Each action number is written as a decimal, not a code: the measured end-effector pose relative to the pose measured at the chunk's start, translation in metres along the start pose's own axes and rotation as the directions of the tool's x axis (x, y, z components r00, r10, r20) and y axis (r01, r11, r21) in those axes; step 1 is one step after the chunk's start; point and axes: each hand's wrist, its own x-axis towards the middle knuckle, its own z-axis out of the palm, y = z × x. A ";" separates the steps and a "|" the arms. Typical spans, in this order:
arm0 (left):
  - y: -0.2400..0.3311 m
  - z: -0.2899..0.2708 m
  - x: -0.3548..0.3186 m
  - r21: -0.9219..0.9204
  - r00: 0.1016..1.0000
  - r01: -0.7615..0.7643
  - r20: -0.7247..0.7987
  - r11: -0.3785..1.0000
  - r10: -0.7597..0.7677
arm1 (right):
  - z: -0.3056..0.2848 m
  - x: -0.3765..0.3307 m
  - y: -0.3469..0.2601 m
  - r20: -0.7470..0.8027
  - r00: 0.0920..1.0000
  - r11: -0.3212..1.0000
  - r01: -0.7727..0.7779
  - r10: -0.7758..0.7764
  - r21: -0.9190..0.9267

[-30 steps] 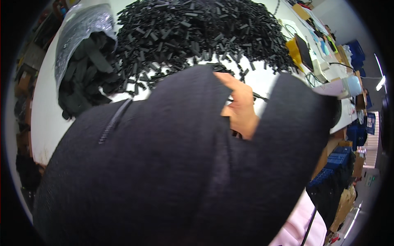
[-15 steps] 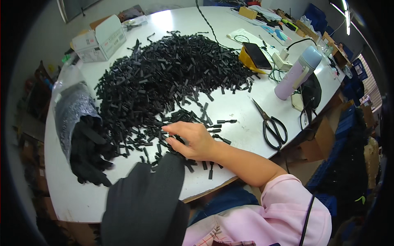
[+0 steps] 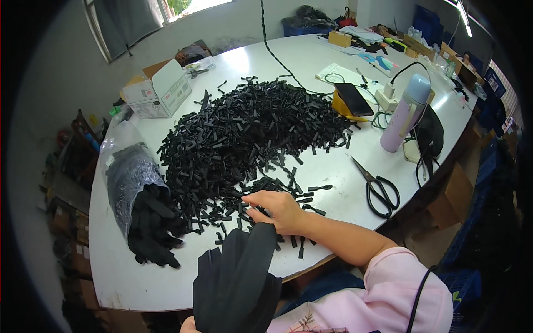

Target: Assembling small black plastic components onto a fabric base at a workbench.

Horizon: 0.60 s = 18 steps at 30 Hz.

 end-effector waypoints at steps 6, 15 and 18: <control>0.000 0.006 0.004 0.126 1.000 -0.015 -0.001 0.992 0.016 | -0.002 0.003 -0.001 -0.009 1.000 1.000 0.013 -0.013 -0.006; -0.026 -0.006 0.013 -0.115 0.955 -0.296 -0.049 0.948 0.292 | 0.004 0.005 -0.001 0.035 0.999 1.000 -0.011 0.010 0.014; -0.029 -0.011 0.013 -0.134 0.936 -0.351 -0.029 0.927 0.350 | 0.006 0.006 0.000 0.010 1.000 1.000 0.021 -0.021 0.007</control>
